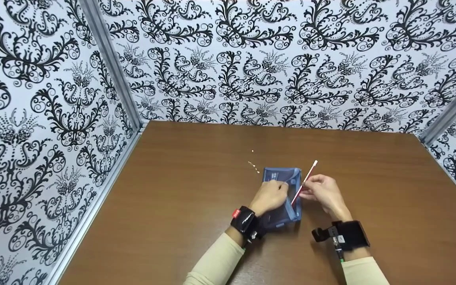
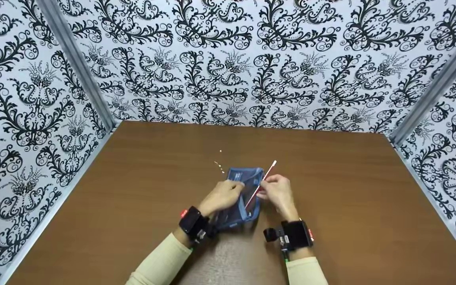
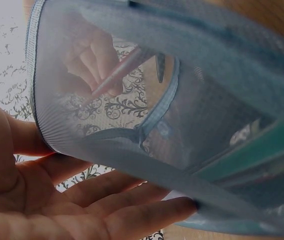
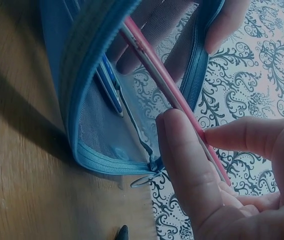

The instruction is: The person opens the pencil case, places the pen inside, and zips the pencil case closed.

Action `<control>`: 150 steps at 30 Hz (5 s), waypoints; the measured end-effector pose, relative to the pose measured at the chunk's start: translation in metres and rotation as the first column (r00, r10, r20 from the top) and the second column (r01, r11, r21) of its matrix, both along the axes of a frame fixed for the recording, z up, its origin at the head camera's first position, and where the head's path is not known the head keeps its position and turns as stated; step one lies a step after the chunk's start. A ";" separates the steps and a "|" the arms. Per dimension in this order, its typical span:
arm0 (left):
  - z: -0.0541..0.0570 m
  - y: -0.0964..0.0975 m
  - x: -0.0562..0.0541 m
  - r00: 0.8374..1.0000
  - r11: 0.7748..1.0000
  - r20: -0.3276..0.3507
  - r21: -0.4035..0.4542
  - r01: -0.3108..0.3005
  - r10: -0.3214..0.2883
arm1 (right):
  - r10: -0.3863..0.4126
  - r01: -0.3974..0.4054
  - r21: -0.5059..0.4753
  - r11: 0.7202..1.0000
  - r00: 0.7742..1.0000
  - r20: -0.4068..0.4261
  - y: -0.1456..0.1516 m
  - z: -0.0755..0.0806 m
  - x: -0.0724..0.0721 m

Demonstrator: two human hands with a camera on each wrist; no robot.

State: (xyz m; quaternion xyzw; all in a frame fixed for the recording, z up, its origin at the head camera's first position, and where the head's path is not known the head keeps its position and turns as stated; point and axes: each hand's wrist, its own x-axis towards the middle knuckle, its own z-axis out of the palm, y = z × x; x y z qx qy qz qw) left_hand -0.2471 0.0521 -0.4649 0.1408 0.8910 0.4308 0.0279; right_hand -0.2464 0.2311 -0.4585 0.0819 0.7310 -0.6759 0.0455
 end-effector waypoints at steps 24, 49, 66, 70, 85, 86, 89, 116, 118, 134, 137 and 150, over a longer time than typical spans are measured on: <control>-0.002 0.000 -0.001 1.000 1.000 -0.014 -0.002 0.015 -0.015 | 0.001 -0.002 0.033 0.999 0.999 0.035 -0.003 -0.007 -0.003; 0.000 0.000 0.000 0.999 0.999 -0.017 0.007 0.038 -0.038 | 0.082 -0.089 0.077 0.993 0.993 0.090 -0.015 -0.016 -0.002; 0.001 -0.001 0.001 1.000 1.000 0.002 0.017 0.024 -0.024 | 0.115 -0.118 0.031 0.993 0.990 0.083 -0.021 -0.021 0.000; 0.001 -0.001 0.001 1.000 1.000 0.004 0.024 0.020 -0.021 | 0.124 -0.127 0.024 0.992 0.989 0.084 -0.021 -0.022 -0.001; 0.002 -0.002 0.001 0.998 0.999 -0.055 -0.001 0.039 -0.039 | 0.155 -0.161 0.102 0.982 0.986 0.069 -0.027 -0.029 -0.002; 0.002 -0.002 0.001 0.998 0.999 -0.054 -0.002 0.036 -0.037 | 0.153 -0.160 0.111 0.981 0.986 0.066 -0.027 -0.029 -0.002; 0.002 -0.001 0.001 0.998 0.999 -0.047 -0.003 0.033 -0.033 | 0.152 -0.158 0.123 0.980 0.987 0.057 -0.027 -0.030 -0.001; 0.002 -0.002 0.001 0.999 0.999 -0.027 -0.008 0.040 -0.040 | 0.160 -0.165 0.154 0.974 0.986 0.044 -0.023 -0.026 0.002; 0.003 -0.002 0.000 0.999 0.999 -0.026 -0.007 0.042 -0.042 | 0.159 -0.165 0.135 0.977 0.986 0.050 -0.020 -0.023 0.003; 0.001 -0.001 0.002 0.999 0.999 0.022 0.027 0.024 -0.025 | 0.181 -0.143 0.477 0.867 0.983 -0.033 0.009 -0.011 0.014; 0.001 -0.001 0.002 1.000 1.000 0.016 0.022 0.020 -0.020 | 0.188 -0.151 0.535 0.831 0.982 -0.015 0.015 -0.009 0.014; 0.002 -0.002 0.003 0.999 1.000 -0.025 0.007 0.026 -0.026 | 0.218 -0.062 0.763 0.644 0.970 -0.105 0.035 0.002 0.016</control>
